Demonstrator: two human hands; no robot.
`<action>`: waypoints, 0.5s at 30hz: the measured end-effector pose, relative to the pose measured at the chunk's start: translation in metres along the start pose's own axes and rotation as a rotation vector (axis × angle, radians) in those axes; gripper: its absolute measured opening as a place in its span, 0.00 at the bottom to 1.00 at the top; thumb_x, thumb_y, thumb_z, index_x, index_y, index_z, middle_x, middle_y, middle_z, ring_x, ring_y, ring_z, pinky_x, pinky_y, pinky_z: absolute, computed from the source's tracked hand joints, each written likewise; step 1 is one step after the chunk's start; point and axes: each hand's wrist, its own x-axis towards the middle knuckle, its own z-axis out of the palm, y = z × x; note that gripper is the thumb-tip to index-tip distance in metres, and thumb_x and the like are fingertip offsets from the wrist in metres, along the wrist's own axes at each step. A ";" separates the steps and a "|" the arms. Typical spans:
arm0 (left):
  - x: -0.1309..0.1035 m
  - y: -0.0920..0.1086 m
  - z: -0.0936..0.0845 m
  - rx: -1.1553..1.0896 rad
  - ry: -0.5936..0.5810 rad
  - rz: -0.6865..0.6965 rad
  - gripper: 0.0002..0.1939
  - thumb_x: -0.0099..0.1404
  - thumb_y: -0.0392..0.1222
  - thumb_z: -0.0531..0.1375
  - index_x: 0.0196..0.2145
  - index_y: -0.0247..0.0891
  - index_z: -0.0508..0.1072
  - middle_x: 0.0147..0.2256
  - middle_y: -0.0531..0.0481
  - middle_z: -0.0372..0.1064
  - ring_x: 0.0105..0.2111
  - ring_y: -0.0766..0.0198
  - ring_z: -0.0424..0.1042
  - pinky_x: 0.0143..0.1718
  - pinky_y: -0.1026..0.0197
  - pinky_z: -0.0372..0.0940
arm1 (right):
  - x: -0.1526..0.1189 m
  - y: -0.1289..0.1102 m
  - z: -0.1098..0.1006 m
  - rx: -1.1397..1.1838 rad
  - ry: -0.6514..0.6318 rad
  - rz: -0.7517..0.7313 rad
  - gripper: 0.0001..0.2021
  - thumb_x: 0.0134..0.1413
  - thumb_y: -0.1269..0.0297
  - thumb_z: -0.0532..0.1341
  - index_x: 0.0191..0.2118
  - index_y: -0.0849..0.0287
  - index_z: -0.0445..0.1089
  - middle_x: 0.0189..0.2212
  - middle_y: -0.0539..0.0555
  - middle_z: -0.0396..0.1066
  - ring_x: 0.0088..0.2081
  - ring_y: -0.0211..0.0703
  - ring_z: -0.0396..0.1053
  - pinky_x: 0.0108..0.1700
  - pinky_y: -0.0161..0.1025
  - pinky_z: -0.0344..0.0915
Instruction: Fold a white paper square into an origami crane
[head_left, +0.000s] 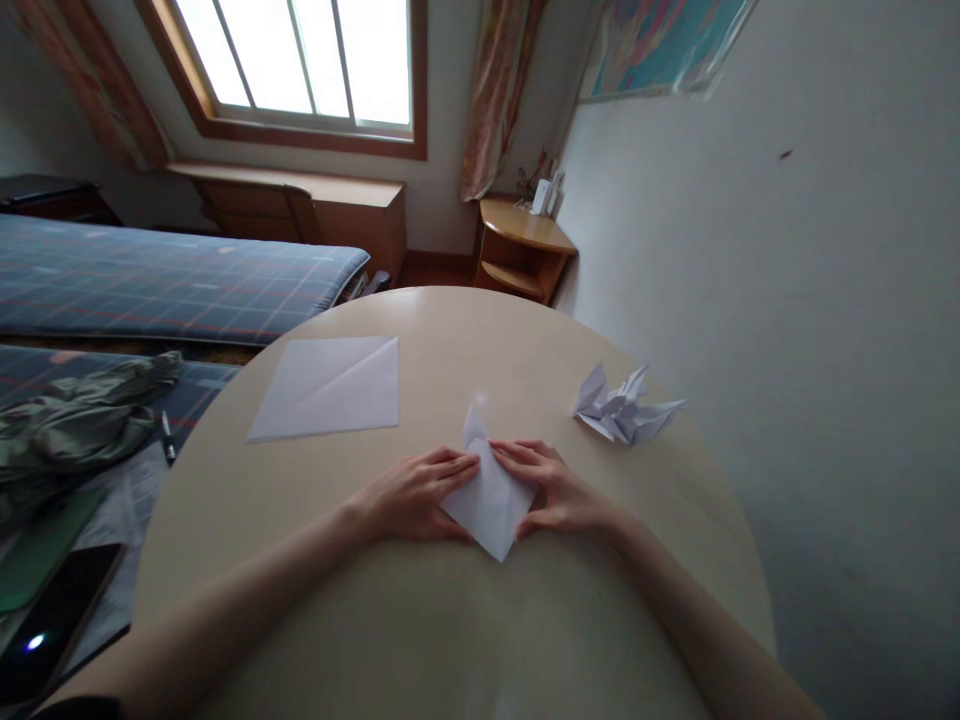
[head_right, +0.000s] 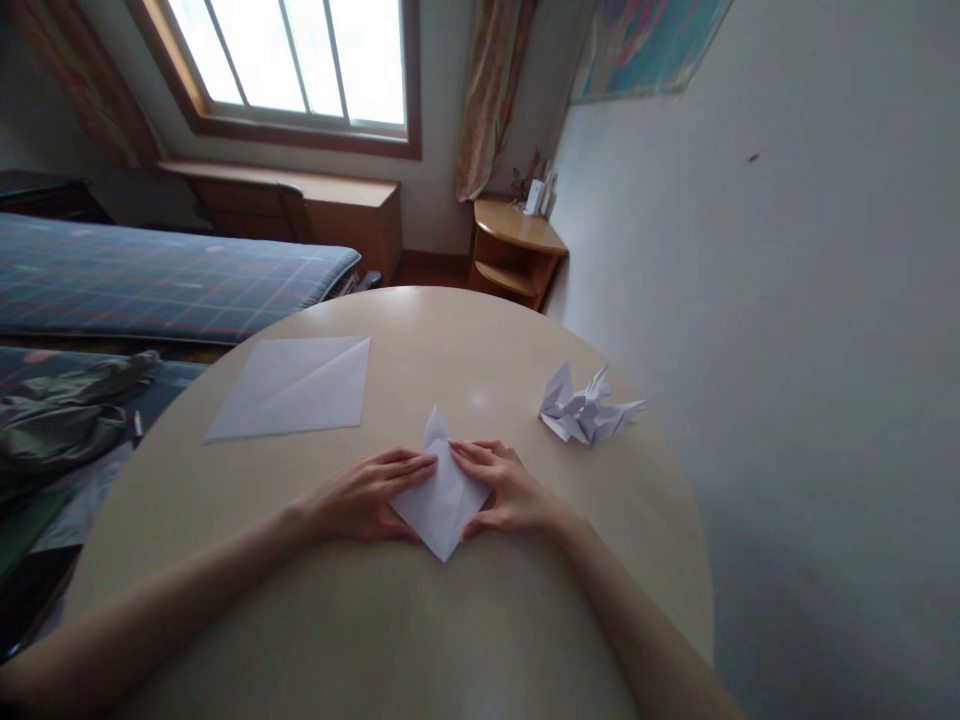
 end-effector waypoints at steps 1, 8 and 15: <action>0.000 0.000 0.000 -0.002 0.003 -0.003 0.38 0.55 0.57 0.61 0.57 0.32 0.59 0.53 0.39 0.63 0.51 0.51 0.64 0.48 0.51 0.66 | 0.000 0.000 0.000 0.010 0.001 0.003 0.46 0.36 0.41 0.64 0.62 0.54 0.51 0.61 0.58 0.51 0.57 0.57 0.49 0.58 0.54 0.48; 0.000 0.001 0.000 -0.016 0.000 -0.015 0.41 0.53 0.58 0.61 0.58 0.33 0.56 0.54 0.39 0.62 0.52 0.51 0.62 0.48 0.50 0.65 | 0.000 -0.003 -0.003 0.029 -0.015 0.014 0.45 0.38 0.41 0.64 0.62 0.51 0.48 0.62 0.57 0.50 0.58 0.58 0.49 0.58 0.55 0.48; 0.000 0.002 0.002 -0.036 0.029 -0.025 0.40 0.54 0.59 0.60 0.58 0.34 0.56 0.53 0.38 0.63 0.51 0.51 0.63 0.48 0.50 0.65 | 0.000 -0.005 -0.004 0.023 -0.008 0.014 0.44 0.40 0.42 0.63 0.62 0.50 0.49 0.62 0.57 0.50 0.58 0.58 0.50 0.58 0.56 0.48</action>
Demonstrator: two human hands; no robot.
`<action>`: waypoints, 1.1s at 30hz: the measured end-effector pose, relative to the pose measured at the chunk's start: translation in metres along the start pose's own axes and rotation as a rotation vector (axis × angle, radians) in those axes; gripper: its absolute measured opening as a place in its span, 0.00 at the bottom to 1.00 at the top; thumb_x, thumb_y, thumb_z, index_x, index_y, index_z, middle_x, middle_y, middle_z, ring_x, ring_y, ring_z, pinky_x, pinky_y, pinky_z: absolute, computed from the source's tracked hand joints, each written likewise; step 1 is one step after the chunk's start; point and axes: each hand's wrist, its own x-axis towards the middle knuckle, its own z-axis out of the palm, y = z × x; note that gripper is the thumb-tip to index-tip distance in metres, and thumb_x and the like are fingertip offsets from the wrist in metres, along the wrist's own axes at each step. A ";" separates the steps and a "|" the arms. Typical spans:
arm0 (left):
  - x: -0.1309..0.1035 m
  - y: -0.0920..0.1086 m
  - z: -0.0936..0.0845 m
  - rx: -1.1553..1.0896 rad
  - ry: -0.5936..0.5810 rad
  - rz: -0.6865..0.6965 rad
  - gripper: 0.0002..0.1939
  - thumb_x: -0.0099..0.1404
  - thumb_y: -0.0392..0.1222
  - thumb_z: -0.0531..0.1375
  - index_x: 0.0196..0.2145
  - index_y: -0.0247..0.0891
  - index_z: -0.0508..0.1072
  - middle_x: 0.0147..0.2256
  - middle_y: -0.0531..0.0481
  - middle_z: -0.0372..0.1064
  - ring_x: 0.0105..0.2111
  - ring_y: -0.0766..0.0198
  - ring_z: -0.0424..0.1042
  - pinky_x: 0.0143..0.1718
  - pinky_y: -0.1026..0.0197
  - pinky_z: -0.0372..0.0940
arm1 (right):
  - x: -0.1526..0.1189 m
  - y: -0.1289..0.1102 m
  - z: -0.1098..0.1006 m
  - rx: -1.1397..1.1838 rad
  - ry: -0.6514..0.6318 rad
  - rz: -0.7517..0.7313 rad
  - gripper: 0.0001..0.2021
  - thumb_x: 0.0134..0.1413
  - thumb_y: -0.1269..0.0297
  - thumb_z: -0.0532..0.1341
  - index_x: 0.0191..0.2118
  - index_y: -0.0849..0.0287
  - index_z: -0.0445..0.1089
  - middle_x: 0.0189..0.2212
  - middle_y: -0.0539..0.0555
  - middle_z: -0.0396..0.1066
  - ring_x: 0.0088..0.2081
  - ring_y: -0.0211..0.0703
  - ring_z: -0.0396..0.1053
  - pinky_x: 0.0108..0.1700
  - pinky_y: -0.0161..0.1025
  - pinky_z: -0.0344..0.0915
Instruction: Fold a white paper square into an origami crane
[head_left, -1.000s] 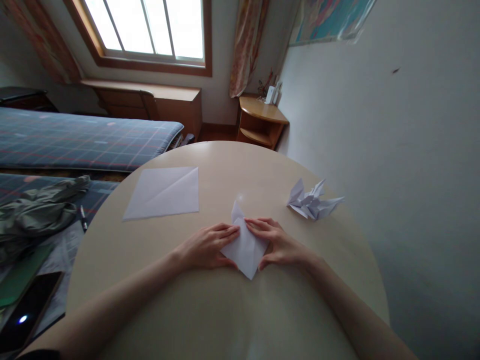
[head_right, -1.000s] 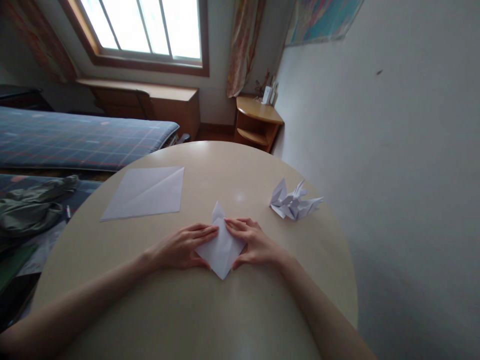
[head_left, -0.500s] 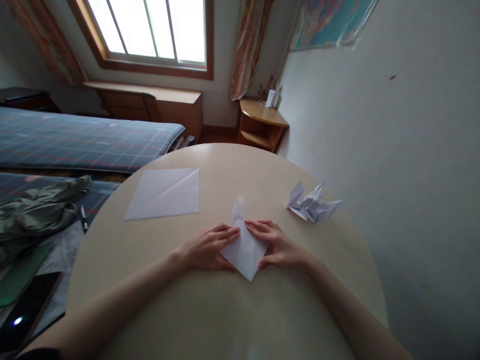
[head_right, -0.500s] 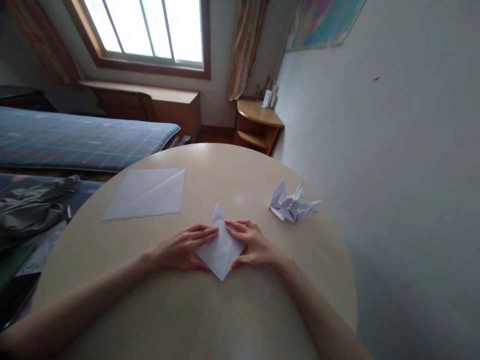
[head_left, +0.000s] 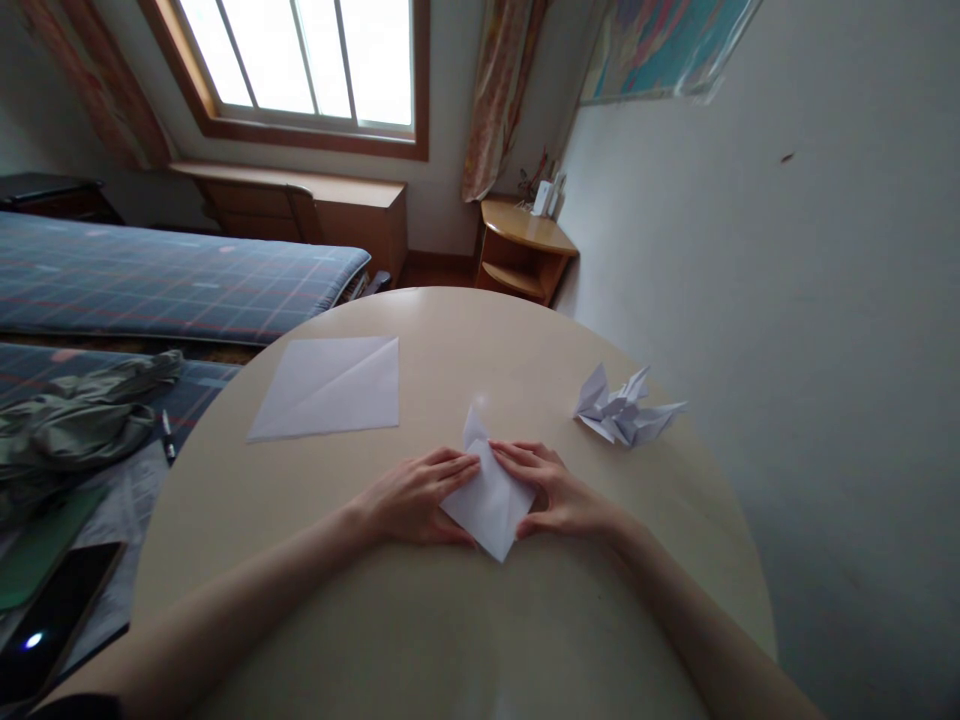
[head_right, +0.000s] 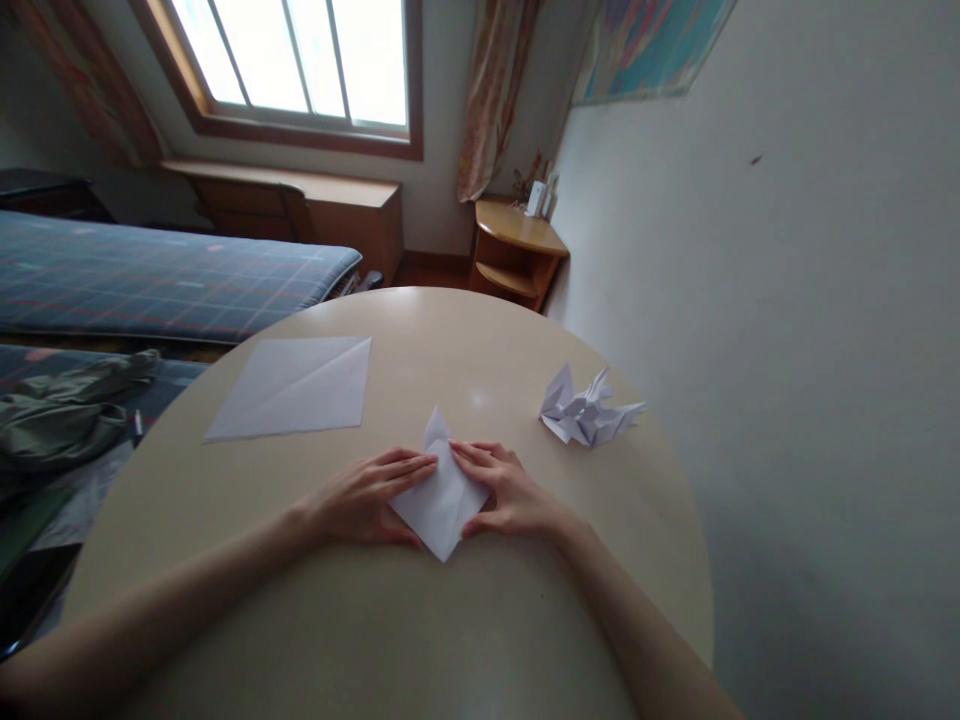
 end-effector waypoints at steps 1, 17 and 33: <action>0.000 0.000 0.000 -0.001 0.000 0.001 0.40 0.55 0.58 0.60 0.58 0.34 0.56 0.53 0.38 0.63 0.51 0.51 0.63 0.48 0.50 0.65 | 0.000 0.000 0.000 0.007 0.000 0.004 0.43 0.41 0.42 0.62 0.62 0.50 0.49 0.62 0.57 0.50 0.58 0.58 0.50 0.58 0.56 0.48; -0.002 0.005 0.011 0.165 0.181 0.037 0.30 0.58 0.28 0.51 0.59 0.26 0.51 0.55 0.31 0.58 0.57 0.53 0.57 0.54 0.51 0.62 | 0.003 -0.011 0.014 0.063 0.242 -0.144 0.38 0.51 0.37 0.46 0.62 0.58 0.51 0.58 0.64 0.58 0.57 0.54 0.58 0.55 0.50 0.58; -0.003 0.007 0.009 0.309 0.421 0.046 0.22 0.65 0.28 0.48 0.57 0.31 0.57 0.46 0.37 0.70 0.46 0.60 0.71 0.44 0.61 0.70 | 0.006 -0.020 0.032 0.041 0.379 -0.084 0.26 0.57 0.68 0.52 0.61 0.57 0.51 0.54 0.60 0.64 0.52 0.48 0.64 0.52 0.46 0.64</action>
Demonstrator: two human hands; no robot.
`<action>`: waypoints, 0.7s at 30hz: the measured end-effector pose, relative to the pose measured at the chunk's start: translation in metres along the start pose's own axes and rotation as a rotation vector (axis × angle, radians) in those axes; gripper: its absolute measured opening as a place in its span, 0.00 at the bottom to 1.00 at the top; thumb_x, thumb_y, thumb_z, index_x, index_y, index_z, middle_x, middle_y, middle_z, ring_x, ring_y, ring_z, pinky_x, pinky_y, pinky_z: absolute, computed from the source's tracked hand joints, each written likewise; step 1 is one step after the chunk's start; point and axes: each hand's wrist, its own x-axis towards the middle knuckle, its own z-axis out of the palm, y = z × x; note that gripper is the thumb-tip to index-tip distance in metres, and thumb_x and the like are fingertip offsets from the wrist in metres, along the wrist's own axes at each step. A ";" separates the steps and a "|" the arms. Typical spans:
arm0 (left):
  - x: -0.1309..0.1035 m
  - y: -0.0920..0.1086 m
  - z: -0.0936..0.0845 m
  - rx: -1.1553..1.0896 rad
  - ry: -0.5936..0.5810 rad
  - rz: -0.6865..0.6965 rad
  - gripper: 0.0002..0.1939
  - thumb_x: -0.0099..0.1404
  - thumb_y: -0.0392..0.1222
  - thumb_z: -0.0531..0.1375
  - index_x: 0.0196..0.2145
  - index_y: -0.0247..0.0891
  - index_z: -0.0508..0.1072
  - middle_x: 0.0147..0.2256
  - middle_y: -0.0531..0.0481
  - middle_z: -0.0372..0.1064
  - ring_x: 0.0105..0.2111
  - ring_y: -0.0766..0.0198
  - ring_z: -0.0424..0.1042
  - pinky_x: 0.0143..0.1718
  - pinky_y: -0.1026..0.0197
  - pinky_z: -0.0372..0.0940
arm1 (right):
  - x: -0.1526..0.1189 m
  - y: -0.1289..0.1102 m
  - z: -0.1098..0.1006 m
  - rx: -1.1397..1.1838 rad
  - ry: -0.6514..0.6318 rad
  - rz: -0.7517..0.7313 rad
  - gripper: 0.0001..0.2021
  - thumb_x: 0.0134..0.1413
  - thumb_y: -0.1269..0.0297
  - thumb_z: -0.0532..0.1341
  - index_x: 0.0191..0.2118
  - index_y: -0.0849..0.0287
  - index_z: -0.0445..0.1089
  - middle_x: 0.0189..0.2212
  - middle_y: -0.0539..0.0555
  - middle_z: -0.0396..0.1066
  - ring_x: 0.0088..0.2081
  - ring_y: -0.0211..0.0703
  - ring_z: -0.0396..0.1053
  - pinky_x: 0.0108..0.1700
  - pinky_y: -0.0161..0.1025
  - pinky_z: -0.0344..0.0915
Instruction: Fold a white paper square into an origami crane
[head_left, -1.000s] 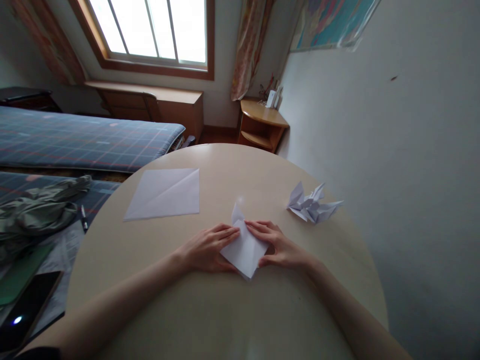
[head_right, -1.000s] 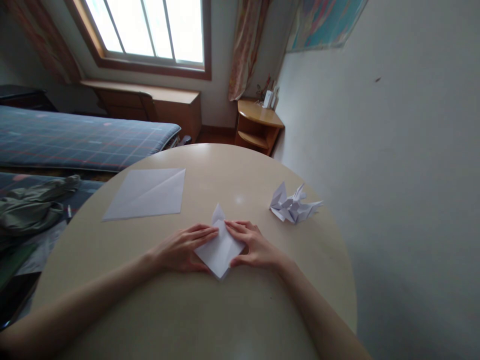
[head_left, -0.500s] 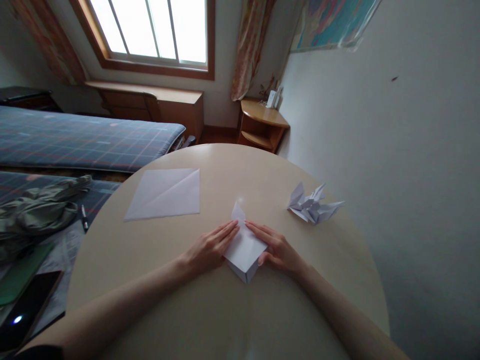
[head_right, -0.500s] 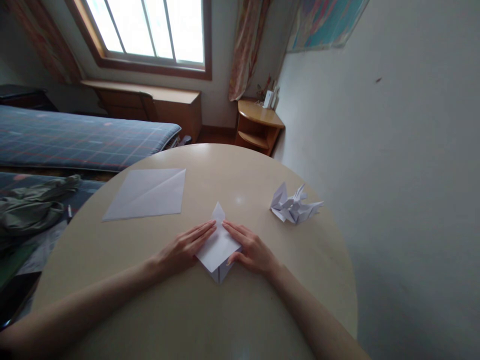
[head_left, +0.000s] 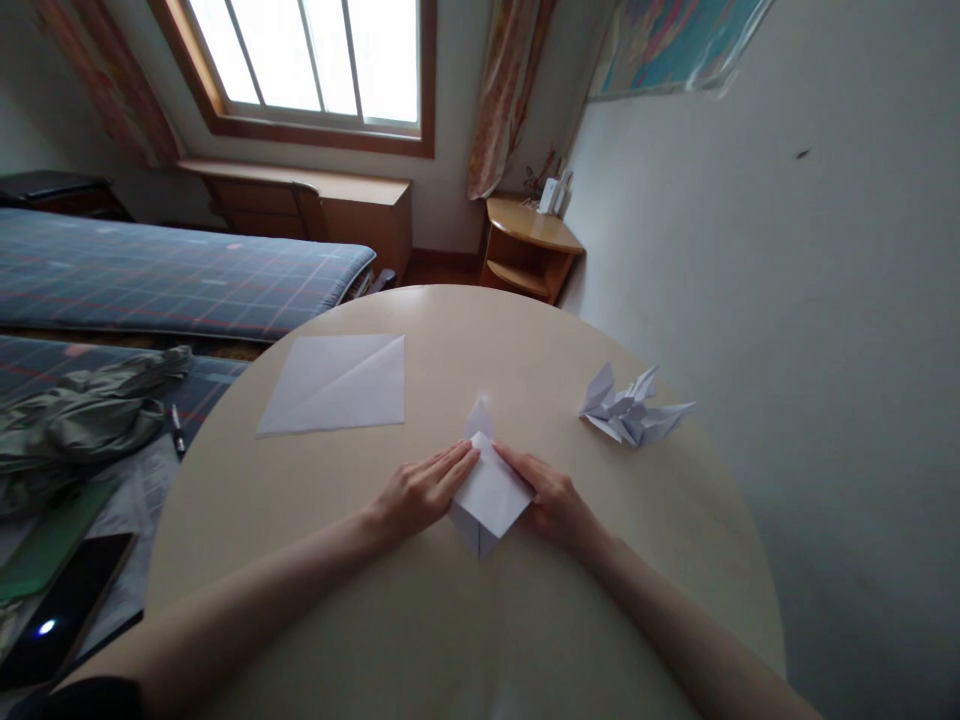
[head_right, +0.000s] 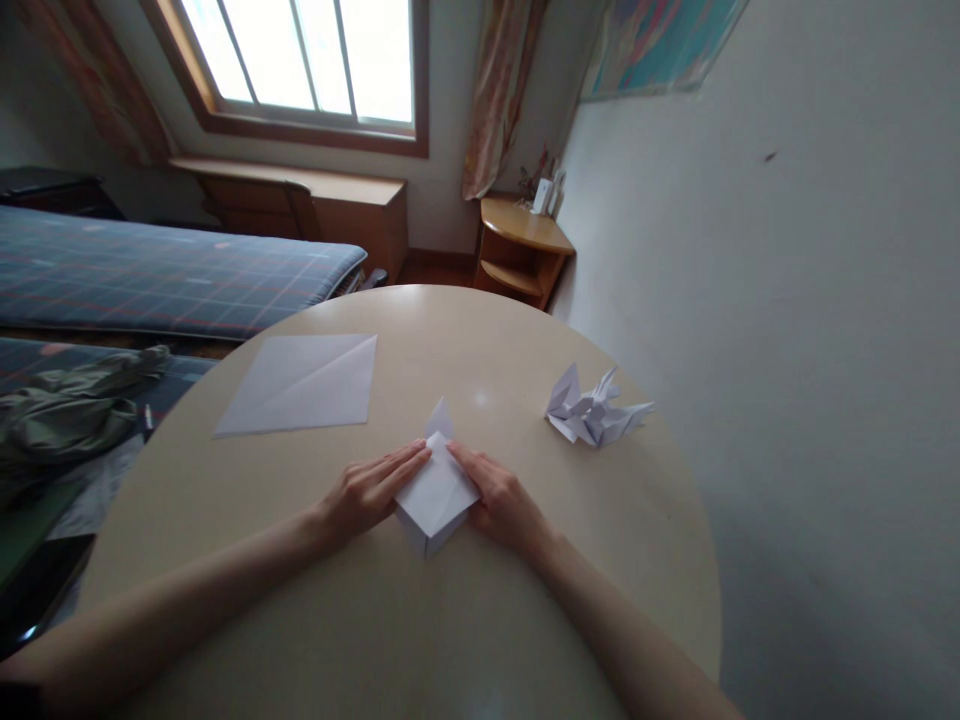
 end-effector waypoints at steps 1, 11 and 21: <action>0.000 0.000 0.002 -0.046 0.020 -0.072 0.20 0.65 0.30 0.48 0.55 0.33 0.60 0.45 0.39 0.71 0.44 0.61 0.73 0.43 0.62 0.70 | 0.001 -0.001 -0.003 0.045 -0.027 0.024 0.25 0.57 0.65 0.52 0.61 0.57 0.52 0.53 0.61 0.64 0.52 0.49 0.64 0.51 0.45 0.64; 0.014 -0.001 -0.006 -0.366 0.019 -0.746 0.12 0.65 0.43 0.53 0.39 0.36 0.74 0.31 0.50 0.76 0.26 0.67 0.74 0.29 0.69 0.67 | 0.003 0.011 0.000 0.551 -0.040 0.205 0.29 0.59 0.44 0.43 0.56 0.56 0.62 0.54 0.58 0.64 0.55 0.52 0.61 0.56 0.50 0.56; 0.008 0.002 -0.001 -0.266 0.006 -0.535 0.16 0.68 0.43 0.48 0.36 0.33 0.74 0.26 0.47 0.74 0.21 0.68 0.70 0.23 0.69 0.63 | 0.006 0.000 -0.003 0.597 -0.054 0.361 0.32 0.48 0.43 0.58 0.55 0.58 0.63 0.45 0.59 0.71 0.44 0.51 0.69 0.47 0.47 0.64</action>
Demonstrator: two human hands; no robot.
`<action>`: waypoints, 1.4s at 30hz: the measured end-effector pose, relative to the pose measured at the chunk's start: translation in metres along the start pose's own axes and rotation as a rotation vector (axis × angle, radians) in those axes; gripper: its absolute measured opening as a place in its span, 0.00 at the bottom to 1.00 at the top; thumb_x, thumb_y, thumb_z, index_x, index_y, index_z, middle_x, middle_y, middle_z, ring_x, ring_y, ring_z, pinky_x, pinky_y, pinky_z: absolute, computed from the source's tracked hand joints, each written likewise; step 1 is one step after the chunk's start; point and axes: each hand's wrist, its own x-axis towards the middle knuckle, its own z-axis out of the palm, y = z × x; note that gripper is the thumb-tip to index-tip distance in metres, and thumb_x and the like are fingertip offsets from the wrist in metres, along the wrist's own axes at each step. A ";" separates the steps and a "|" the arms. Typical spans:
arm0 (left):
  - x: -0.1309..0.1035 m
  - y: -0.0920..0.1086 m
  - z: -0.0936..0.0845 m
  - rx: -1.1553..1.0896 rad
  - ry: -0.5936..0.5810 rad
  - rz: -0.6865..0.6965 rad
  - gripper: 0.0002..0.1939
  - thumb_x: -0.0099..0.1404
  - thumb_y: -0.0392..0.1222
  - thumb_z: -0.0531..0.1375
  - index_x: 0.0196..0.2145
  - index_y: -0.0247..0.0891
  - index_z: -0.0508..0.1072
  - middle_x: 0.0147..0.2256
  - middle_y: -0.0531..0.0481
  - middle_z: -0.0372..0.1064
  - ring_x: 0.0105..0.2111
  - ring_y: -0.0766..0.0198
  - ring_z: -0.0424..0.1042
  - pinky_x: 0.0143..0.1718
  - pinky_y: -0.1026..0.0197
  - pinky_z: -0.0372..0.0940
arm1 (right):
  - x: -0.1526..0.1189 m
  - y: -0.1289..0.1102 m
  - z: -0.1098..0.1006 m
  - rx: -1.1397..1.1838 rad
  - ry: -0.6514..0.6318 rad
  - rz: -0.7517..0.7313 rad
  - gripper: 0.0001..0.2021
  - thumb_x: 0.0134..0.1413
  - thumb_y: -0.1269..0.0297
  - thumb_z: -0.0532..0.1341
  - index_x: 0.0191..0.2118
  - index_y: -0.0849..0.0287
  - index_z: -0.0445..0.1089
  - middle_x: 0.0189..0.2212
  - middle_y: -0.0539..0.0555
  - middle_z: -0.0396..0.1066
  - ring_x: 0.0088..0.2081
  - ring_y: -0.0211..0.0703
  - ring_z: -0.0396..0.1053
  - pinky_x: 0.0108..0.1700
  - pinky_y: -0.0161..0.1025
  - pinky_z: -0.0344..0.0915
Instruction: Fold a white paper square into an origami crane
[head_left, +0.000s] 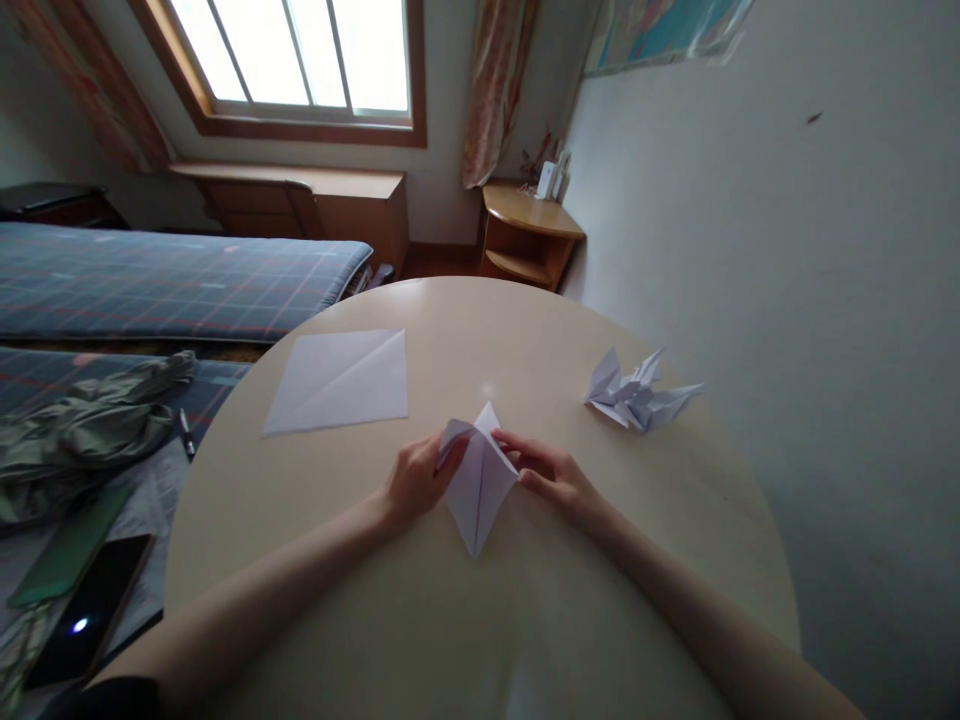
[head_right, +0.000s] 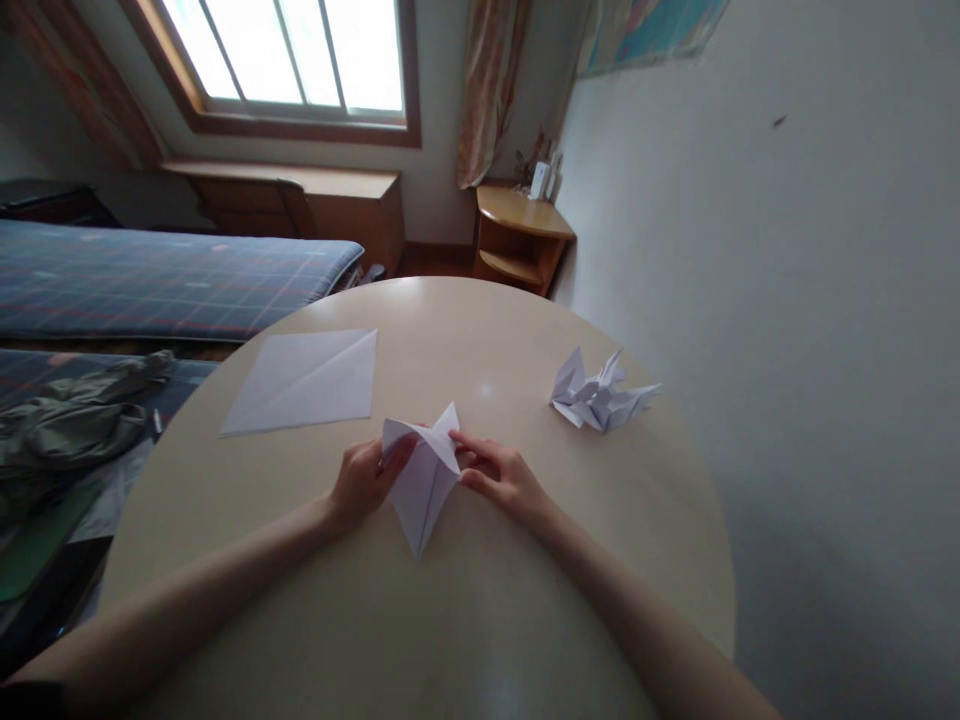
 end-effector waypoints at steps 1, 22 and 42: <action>0.000 0.001 0.000 0.025 0.010 0.031 0.17 0.68 0.43 0.48 0.35 0.33 0.73 0.25 0.47 0.74 0.21 0.67 0.70 0.23 0.69 0.63 | 0.000 -0.001 0.002 0.001 0.026 0.015 0.32 0.47 0.44 0.59 0.55 0.58 0.63 0.46 0.59 0.71 0.45 0.52 0.68 0.47 0.48 0.63; 0.000 0.011 0.001 -0.033 0.106 0.156 0.13 0.67 0.36 0.48 0.40 0.31 0.71 0.33 0.41 0.75 0.29 0.65 0.75 0.30 0.69 0.66 | 0.017 -0.011 0.037 -0.236 0.338 0.036 0.17 0.45 0.53 0.63 0.41 0.56 0.74 0.40 0.57 0.66 0.43 0.48 0.64 0.45 0.44 0.63; 0.000 0.016 -0.002 -0.755 -0.191 -0.413 0.25 0.63 0.60 0.50 0.46 0.36 0.65 0.43 0.42 0.67 0.46 0.56 0.66 0.46 0.57 0.63 | 0.009 -0.004 0.028 0.122 0.362 0.046 0.12 0.46 0.54 0.63 0.30 0.57 0.76 0.37 0.55 0.67 0.35 0.43 0.65 0.31 0.36 0.65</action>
